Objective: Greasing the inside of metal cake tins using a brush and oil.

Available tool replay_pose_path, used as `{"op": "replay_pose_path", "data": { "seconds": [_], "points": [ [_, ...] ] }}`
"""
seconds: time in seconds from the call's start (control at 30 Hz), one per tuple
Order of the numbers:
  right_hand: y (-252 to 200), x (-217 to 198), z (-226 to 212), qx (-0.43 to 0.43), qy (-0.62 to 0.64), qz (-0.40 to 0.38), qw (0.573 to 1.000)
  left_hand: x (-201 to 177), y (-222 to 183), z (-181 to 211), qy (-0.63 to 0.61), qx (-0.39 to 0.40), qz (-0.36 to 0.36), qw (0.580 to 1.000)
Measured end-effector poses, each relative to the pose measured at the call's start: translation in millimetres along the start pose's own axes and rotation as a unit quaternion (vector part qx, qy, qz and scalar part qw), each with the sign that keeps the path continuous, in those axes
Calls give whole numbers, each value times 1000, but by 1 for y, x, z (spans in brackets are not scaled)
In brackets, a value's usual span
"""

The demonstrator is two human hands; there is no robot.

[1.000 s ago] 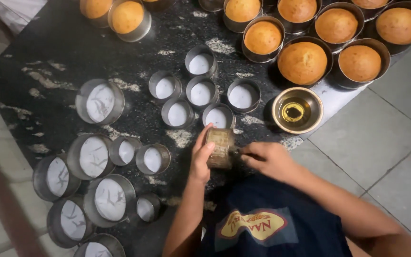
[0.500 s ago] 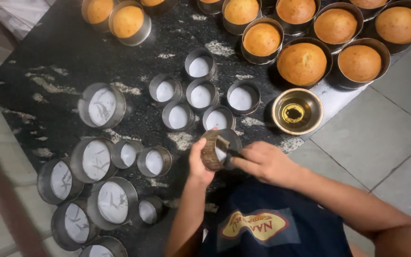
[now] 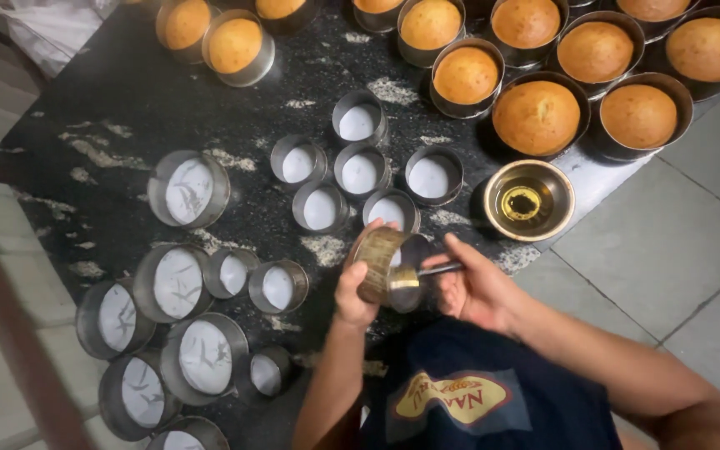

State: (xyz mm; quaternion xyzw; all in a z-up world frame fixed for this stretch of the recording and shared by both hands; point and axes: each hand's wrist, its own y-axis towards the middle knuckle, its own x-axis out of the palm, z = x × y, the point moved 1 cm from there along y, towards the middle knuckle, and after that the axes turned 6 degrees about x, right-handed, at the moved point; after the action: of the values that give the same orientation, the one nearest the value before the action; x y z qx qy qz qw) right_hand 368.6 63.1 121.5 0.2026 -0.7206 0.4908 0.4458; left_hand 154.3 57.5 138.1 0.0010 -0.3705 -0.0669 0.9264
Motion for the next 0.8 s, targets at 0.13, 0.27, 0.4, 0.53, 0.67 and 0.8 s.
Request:
{"op": "replay_pose_path", "data": {
  "seconds": [0.13,0.27,0.4,0.53,0.67,0.8],
  "points": [
    [-10,34,-7,-40,105,25,993,10,-2,-11,-68,54,19,996],
    [-22,27,-7,-230,-349,-29,908,6,-4,-15,-92,8,72,993],
    [-48,86,-22,-553,-740,-94,370,13,-4,-13,-91,-51,145,984],
    [-40,80,-26,-556,-773,-30,305,-10,-8,-17,-38,-1,97,995],
    [-17,48,-23,-407,-747,117,512,-33,-18,-11,49,21,118,992],
    [-14,5,-26,-248,-562,176,769,-79,-42,-13,-94,-46,283,953]
  ]
}}
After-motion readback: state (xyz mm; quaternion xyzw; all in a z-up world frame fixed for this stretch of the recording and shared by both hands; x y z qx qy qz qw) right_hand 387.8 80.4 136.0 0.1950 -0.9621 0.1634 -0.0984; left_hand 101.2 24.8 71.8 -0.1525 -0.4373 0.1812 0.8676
